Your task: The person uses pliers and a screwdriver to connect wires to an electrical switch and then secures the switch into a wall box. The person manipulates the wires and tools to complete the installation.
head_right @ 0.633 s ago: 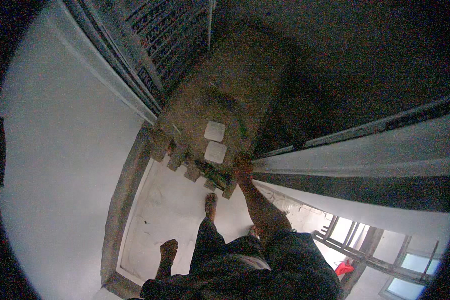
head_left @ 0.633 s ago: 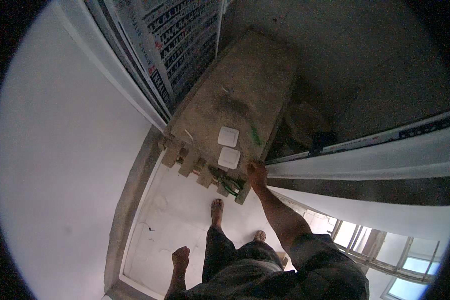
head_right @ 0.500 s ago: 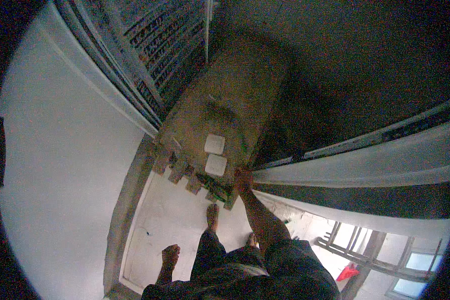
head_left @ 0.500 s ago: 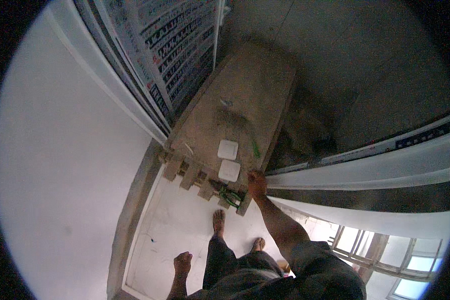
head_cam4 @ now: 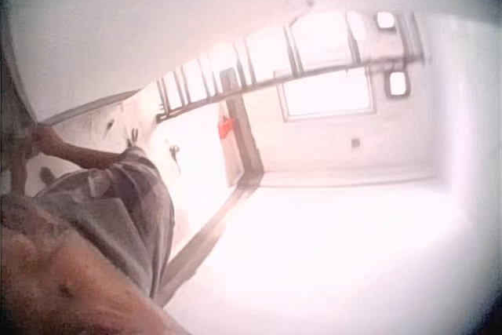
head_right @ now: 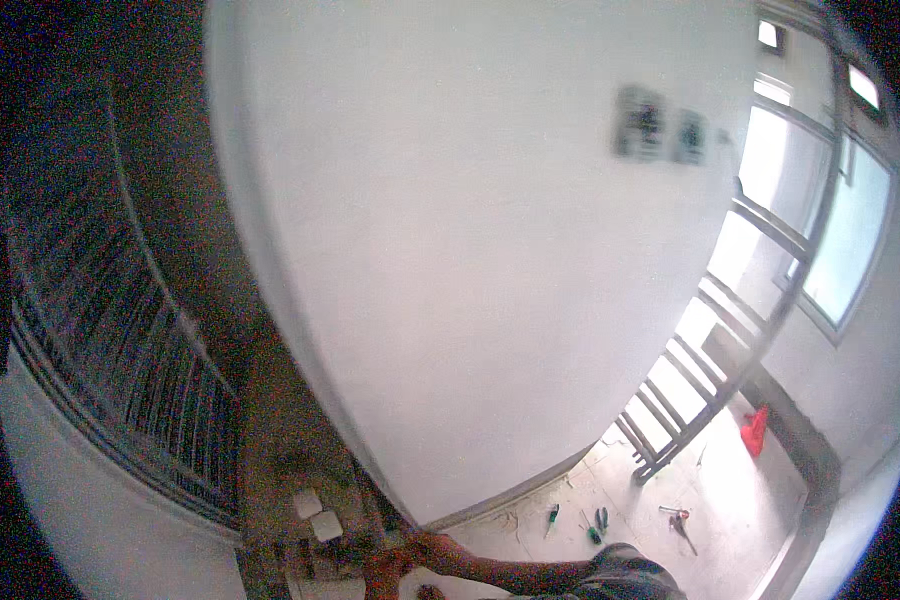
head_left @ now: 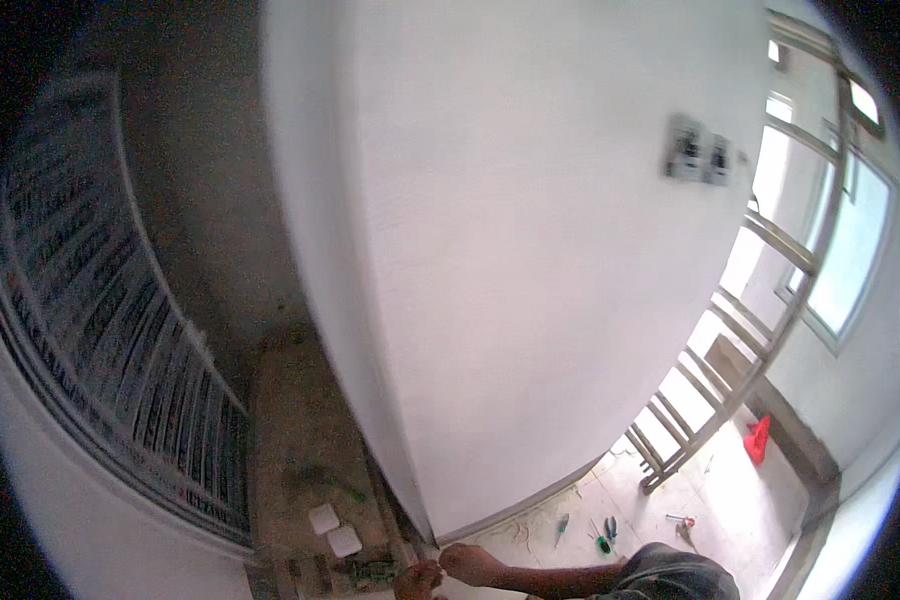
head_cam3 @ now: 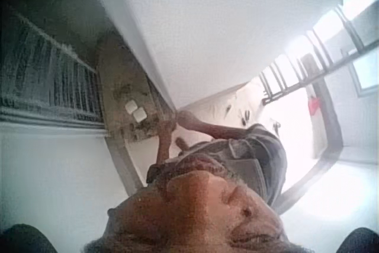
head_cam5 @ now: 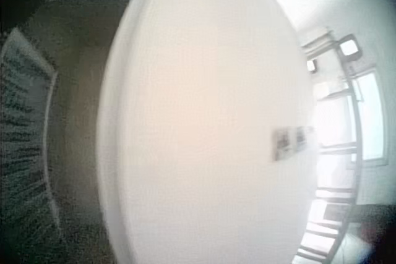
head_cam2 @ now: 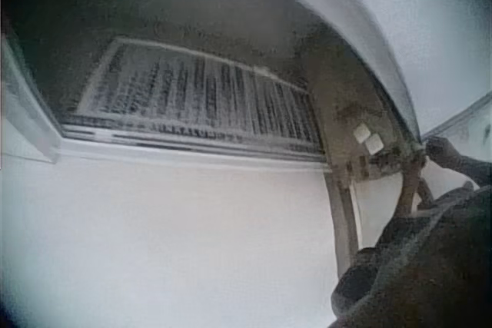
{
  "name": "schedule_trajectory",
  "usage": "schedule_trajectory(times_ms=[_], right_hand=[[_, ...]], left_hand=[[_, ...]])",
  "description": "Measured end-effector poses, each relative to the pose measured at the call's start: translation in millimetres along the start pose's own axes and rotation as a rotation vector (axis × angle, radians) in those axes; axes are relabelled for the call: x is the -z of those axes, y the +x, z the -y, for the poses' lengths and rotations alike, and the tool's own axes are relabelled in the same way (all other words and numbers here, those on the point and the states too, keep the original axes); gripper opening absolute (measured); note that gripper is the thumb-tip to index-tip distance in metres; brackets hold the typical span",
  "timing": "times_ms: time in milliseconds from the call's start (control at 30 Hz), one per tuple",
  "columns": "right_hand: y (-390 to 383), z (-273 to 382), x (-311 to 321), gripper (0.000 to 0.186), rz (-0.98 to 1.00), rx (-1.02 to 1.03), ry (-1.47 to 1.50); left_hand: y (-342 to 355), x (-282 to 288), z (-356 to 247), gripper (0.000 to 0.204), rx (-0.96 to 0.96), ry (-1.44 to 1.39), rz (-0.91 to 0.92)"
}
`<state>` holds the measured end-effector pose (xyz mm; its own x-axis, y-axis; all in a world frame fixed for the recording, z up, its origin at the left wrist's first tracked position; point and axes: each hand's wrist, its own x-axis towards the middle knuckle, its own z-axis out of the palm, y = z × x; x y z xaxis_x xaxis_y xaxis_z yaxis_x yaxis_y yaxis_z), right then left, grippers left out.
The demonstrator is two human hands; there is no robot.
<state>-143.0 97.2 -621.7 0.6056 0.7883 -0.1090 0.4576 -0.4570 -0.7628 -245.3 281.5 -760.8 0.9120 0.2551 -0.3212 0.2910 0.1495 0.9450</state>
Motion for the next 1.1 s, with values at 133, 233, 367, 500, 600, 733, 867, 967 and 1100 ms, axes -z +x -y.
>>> schedule_trajectory(times_ms=[133,233,367,500,600,733,867,967,1100], right_hand=[[-74.1,-2.4,54.1,0.022,-0.328,0.108,0.059],[-114.7,-32.0,70.5,0.022,-0.463,0.003,0.339],[-156.6,-13.9,143.9,0.015,-0.562,-0.125,0.775],[-180.8,-0.3,237.3,0.009,-0.861,0.109,0.630],[-162.2,29.9,353.5,0.012,-1.242,0.498,0.210],[-160.8,115.3,475.7,0.015,-1.359,0.875,-0.321],[-151.1,153.6,526.4,0.014,-1.346,0.915,-0.544],[-139.8,155.7,543.2,0.013,-1.295,0.867,-0.641],[-128.6,150.5,552.6,0.013,-1.309,0.854,-0.684]], left_hand=[[-48.0,-95.8,-122.2,0.023,0.095,-0.072,0.089],[-72.9,-167.6,-181.1,0.024,-0.069,0.046,0.061],[-66.5,-218.5,-237.4,0.023,-0.187,0.358,0.135],[-70.7,-267.0,-360.5,0.026,-0.972,0.716,-0.028],[-80.4,-296.8,-518.1,0.034,-1.674,0.889,-0.355],[-88.8,-329.8,-661.8,0.058,-2.009,1.184,-0.599],[-68.9,-346.1,-700.4,0.061,-2.000,1.414,-0.627],[-52.0,-343.6,-707.3,0.062,-1.984,1.479,-0.613],[-44.5,-345.2,-707.1,0.062,-1.992,1.484,-0.649]])
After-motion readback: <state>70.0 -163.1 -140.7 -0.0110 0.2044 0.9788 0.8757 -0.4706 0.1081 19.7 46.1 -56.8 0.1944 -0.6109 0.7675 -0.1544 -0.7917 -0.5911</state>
